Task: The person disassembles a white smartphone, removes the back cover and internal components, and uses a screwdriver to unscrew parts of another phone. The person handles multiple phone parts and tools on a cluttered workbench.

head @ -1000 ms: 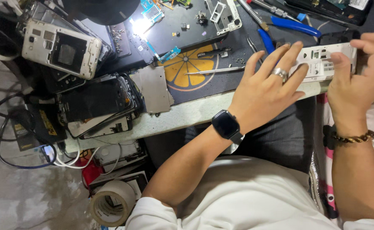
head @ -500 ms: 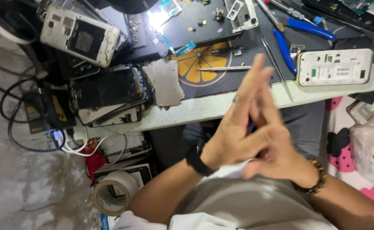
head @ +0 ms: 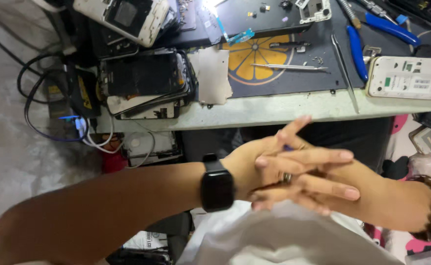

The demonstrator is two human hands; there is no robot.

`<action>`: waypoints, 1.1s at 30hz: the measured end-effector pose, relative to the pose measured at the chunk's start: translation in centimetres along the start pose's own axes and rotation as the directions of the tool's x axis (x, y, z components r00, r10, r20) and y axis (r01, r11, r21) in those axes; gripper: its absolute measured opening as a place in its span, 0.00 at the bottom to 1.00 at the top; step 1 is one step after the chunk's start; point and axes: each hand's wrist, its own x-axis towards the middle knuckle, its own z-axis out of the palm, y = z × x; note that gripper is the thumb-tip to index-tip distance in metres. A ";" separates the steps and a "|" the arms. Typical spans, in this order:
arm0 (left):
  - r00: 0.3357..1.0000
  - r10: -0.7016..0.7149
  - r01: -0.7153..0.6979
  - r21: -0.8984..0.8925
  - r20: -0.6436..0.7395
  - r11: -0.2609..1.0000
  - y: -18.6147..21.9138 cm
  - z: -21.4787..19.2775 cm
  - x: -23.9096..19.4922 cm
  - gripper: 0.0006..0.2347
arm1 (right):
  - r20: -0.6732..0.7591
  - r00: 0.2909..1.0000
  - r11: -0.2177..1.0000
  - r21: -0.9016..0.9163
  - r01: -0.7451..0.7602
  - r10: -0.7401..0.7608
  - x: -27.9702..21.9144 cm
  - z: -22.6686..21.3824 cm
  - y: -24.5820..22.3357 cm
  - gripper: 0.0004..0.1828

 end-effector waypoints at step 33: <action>0.423 -0.900 -0.010 -0.993 0.103 -0.119 0.5 -2.8 -2.3 0.36 | -0.796 -0.198 -0.817 0.575 0.045 -0.572 15.0 -8.3 -4.0 0.36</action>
